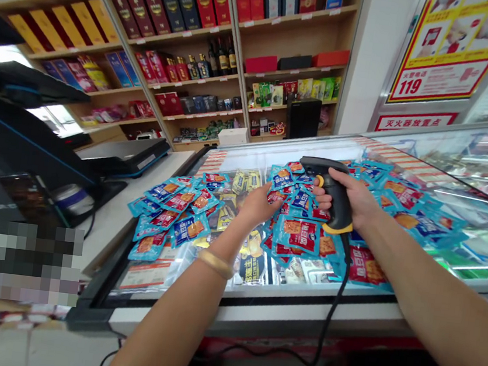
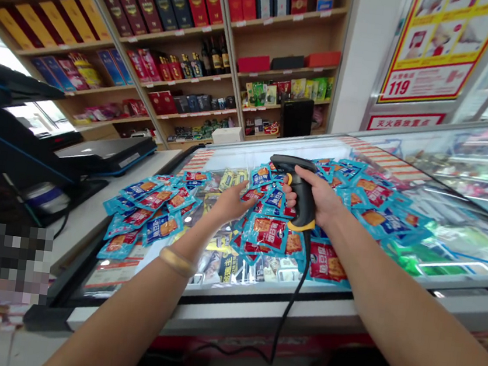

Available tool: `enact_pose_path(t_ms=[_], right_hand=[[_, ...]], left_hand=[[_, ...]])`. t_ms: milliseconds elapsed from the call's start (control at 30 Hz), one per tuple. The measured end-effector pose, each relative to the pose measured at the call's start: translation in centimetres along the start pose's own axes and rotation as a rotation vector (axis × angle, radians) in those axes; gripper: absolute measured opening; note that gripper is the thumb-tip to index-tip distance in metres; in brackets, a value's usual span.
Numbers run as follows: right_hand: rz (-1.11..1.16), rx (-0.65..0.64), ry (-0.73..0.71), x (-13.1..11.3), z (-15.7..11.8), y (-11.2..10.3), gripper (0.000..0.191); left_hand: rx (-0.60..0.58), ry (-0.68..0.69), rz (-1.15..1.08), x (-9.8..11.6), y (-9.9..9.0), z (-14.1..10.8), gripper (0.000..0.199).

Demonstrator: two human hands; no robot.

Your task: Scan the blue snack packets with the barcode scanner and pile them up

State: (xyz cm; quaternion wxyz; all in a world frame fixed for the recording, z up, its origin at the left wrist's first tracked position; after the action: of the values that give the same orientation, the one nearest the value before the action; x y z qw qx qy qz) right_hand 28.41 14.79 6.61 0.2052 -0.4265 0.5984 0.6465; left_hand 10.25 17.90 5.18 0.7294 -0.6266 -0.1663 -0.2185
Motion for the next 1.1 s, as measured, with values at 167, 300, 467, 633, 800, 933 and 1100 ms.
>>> enact_pose_path(t_ms=[167,300,467,633,800,933,1100], right_hand=[[0.005,0.004,0.038,1.1,0.3,0.4,0.021],[0.006,0.013,0.058,1.5,0.3,0.7,0.023],[-0.016,0.001,0.067,1.7,0.3,0.6,0.024],[-0.036,0.024,0.082,1.8,0.1,0.9,0.026],[-0.039,0.016,0.088,1.8,-0.1,1.1,0.025],[-0.03,0.013,0.083,1.9,-0.1,1.1,0.027],[-0.036,0.016,0.073,1.8,-0.2,1.2,0.031]], left_hand=[[-0.001,-0.051,0.069,-1.2,1.1,1.0,0.062],[-0.076,-0.123,0.212,-2.3,1.4,1.2,0.059],[-0.083,-0.171,0.287,-2.8,0.1,0.5,0.05],[-0.048,0.093,0.225,-0.4,0.0,-0.2,0.044],[-0.173,0.207,0.265,1.1,1.1,-0.6,0.046],[-0.162,0.148,0.27,0.8,0.6,-0.6,0.043],[-0.023,0.05,0.181,-0.1,-0.8,-0.6,0.024]])
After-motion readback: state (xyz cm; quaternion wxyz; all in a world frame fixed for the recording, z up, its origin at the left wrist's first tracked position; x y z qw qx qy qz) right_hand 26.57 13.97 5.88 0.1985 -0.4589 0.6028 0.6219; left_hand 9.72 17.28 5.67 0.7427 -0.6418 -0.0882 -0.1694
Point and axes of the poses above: each hand's wrist, its own z-axis towards the middle knuckle, its own y-axis out of the palm, x = y × z, the point moved 7 cm from there along z, towards the middle knuckle, and after that the axes turned 6 degrees about -y, right-handed, at the moved point
